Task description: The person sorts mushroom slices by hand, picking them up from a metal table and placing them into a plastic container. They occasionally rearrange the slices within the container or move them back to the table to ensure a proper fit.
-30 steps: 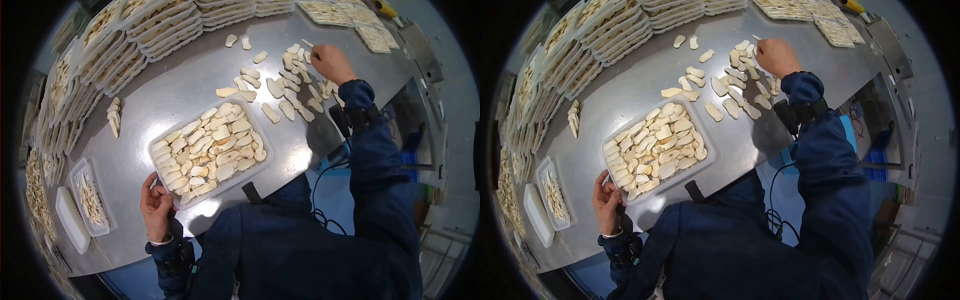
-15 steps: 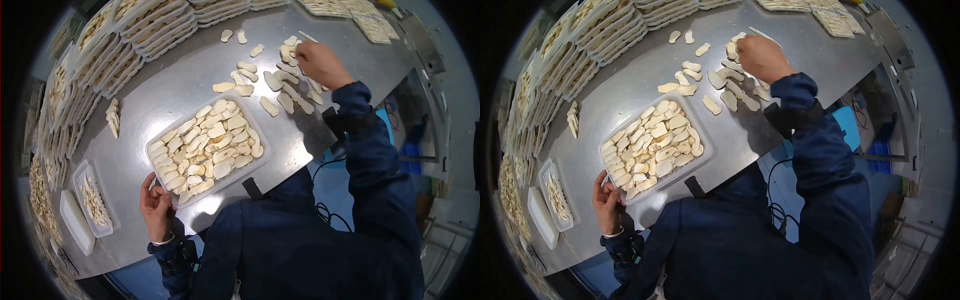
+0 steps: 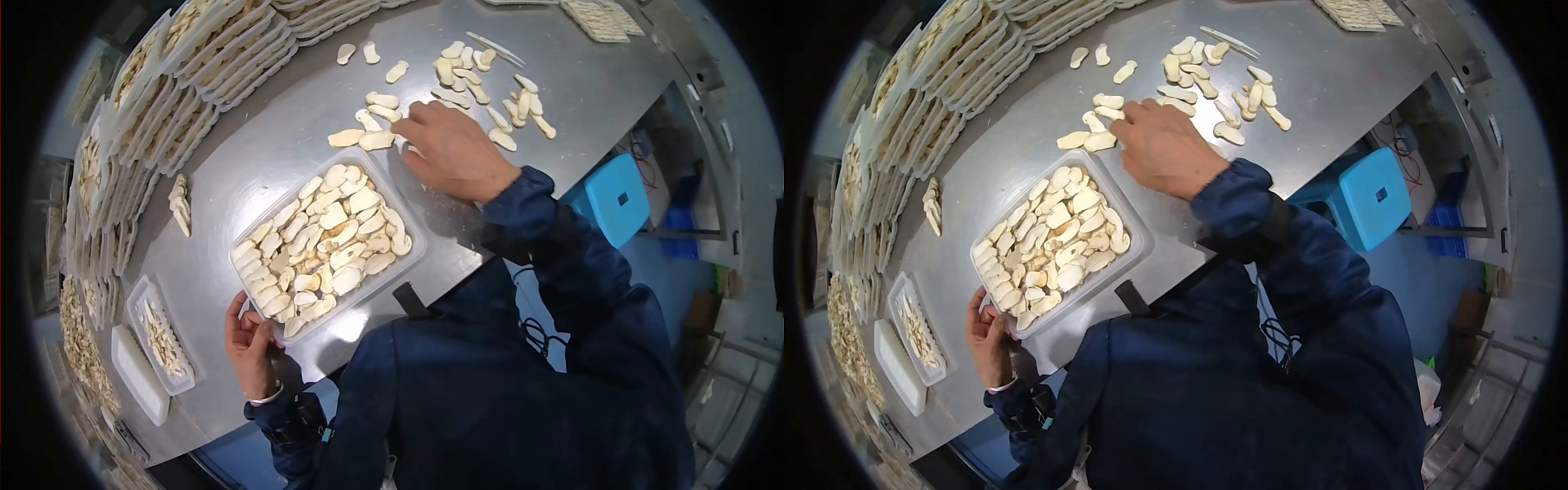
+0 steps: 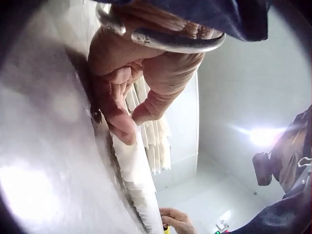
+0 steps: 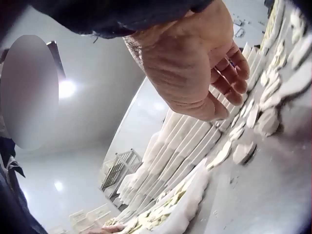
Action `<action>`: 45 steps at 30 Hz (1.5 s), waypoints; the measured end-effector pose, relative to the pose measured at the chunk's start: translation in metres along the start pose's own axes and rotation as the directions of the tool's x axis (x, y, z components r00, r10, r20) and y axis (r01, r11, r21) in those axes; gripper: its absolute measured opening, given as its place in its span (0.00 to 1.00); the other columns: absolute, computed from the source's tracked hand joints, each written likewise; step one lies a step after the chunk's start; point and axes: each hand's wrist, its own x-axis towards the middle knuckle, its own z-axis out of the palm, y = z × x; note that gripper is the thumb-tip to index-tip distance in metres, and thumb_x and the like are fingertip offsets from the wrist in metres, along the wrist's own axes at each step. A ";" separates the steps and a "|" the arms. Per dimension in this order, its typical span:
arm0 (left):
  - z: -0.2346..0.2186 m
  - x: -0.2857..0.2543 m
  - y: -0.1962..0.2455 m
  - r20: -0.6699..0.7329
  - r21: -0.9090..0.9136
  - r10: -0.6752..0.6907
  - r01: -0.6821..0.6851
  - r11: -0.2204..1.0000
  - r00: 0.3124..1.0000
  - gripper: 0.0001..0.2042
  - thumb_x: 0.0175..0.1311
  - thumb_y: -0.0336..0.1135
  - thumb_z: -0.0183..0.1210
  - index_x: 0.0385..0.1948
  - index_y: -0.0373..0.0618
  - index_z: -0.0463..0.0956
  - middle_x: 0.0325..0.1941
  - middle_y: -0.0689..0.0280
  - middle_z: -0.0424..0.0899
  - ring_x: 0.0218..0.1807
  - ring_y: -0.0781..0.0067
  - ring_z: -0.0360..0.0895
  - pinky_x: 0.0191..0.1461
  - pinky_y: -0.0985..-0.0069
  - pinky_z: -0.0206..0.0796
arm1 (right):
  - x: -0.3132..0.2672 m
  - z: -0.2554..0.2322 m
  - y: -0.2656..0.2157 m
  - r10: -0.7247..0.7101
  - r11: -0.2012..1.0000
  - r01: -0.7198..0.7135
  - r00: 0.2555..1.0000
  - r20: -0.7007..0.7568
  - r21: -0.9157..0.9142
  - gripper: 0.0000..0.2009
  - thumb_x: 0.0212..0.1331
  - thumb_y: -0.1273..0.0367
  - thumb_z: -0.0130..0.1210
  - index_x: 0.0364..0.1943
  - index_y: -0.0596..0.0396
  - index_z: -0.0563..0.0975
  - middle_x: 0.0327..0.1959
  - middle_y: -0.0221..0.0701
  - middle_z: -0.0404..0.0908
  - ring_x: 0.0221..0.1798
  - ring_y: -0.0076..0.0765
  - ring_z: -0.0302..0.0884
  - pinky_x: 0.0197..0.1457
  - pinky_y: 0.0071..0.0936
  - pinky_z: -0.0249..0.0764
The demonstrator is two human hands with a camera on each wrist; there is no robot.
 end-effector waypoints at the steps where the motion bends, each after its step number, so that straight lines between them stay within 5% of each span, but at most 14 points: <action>1: 0.000 -0.001 0.000 -0.018 0.015 -0.002 0.002 1.000 1.000 0.28 0.58 0.21 0.59 0.62 0.32 0.61 0.25 0.70 0.74 0.23 0.84 0.70 0.24 0.87 0.64 | 0.008 0.006 0.000 0.003 1.000 -0.003 1.000 -0.001 -0.002 0.11 0.52 0.71 0.53 0.40 0.59 0.77 0.38 0.40 0.76 0.43 0.48 0.75 0.46 0.41 0.72; 7: 0.002 -0.007 0.001 -0.040 0.004 -0.030 0.031 1.000 0.999 0.28 0.59 0.22 0.59 0.63 0.33 0.61 0.26 0.70 0.74 0.23 0.84 0.70 0.25 0.86 0.64 | 0.032 0.017 0.005 0.065 0.992 -0.054 0.994 0.088 -0.112 0.10 0.51 0.72 0.50 0.36 0.60 0.79 0.38 0.41 0.78 0.43 0.48 0.75 0.46 0.43 0.71; 13: 0.002 -0.005 -0.001 -0.019 0.016 -0.003 0.003 1.000 1.000 0.27 0.61 0.24 0.57 0.63 0.33 0.61 0.25 0.71 0.74 0.22 0.86 0.69 0.23 0.88 0.62 | 0.028 0.010 0.008 0.088 0.996 -0.088 0.991 0.104 -0.006 0.09 0.52 0.72 0.50 0.35 0.60 0.79 0.37 0.42 0.78 0.43 0.50 0.76 0.47 0.41 0.72; 18: -0.001 -0.005 -0.003 -0.012 -0.052 -0.019 0.018 0.998 1.000 0.28 0.59 0.22 0.59 0.63 0.33 0.60 0.28 0.70 0.74 0.23 0.84 0.70 0.25 0.86 0.64 | -0.007 -0.041 0.049 0.328 0.932 -0.330 0.944 0.037 0.148 0.07 0.53 0.69 0.53 0.30 0.57 0.79 0.32 0.41 0.79 0.38 0.51 0.77 0.42 0.41 0.72; 21: -0.003 -0.003 0.000 0.008 -0.002 -0.026 0.026 1.000 1.000 0.27 0.59 0.21 0.58 0.62 0.33 0.61 0.27 0.70 0.75 0.23 0.85 0.69 0.25 0.86 0.64 | -0.030 -0.066 0.072 0.404 0.914 -0.403 0.914 -0.029 0.037 0.08 0.53 0.67 0.54 0.29 0.58 0.79 0.30 0.42 0.80 0.35 0.53 0.77 0.40 0.43 0.72; 28: 0.001 0.000 0.008 0.053 -0.031 -0.025 0.027 0.999 0.998 0.27 0.59 0.22 0.57 0.63 0.33 0.61 0.27 0.69 0.75 0.23 0.84 0.70 0.25 0.87 0.64 | -0.009 -0.058 0.011 0.343 0.939 -0.343 0.934 0.096 -0.020 0.11 0.54 0.66 0.50 0.31 0.60 0.79 0.35 0.45 0.81 0.38 0.53 0.78 0.44 0.42 0.72; 31: 0.000 0.000 0.007 0.064 -0.024 -0.037 0.039 0.999 0.997 0.27 0.59 0.21 0.59 0.62 0.33 0.61 0.27 0.70 0.75 0.23 0.85 0.70 0.25 0.87 0.64 | 0.000 -0.042 0.012 0.285 0.953 -0.283 0.958 -0.004 0.104 0.11 0.54 0.66 0.51 0.31 0.59 0.80 0.33 0.43 0.81 0.38 0.53 0.78 0.44 0.43 0.72; 34: -0.004 0.002 0.002 0.039 -0.028 -0.040 0.041 0.999 0.998 0.28 0.58 0.21 0.59 0.62 0.33 0.61 0.27 0.69 0.75 0.23 0.85 0.69 0.24 0.87 0.64 | -0.006 -0.056 0.047 0.412 0.910 -0.391 0.891 -0.189 0.140 0.10 0.54 0.67 0.51 0.31 0.57 0.80 0.31 0.43 0.81 0.39 0.53 0.78 0.43 0.43 0.73; 39: -0.008 0.006 -0.006 0.072 -0.069 -0.019 0.024 0.997 0.997 0.28 0.58 0.21 0.58 0.62 0.33 0.60 0.27 0.69 0.75 0.24 0.85 0.70 0.24 0.87 0.64 | -0.048 -0.102 0.095 0.460 0.833 -0.470 0.881 -0.108 -0.293 0.09 0.54 0.68 0.51 0.30 0.57 0.80 0.31 0.44 0.80 0.37 0.56 0.77 0.40 0.46 0.72; 45: -0.007 0.006 -0.002 0.066 -0.021 -0.034 0.035 0.999 0.997 0.28 0.58 0.20 0.57 0.62 0.32 0.60 0.27 0.68 0.76 0.24 0.84 0.70 0.25 0.87 0.65 | -0.037 -0.099 0.088 0.446 0.845 -0.454 0.890 -0.094 -0.284 0.09 0.56 0.66 0.51 0.30 0.58 0.79 0.33 0.43 0.80 0.38 0.55 0.76 0.41 0.45 0.71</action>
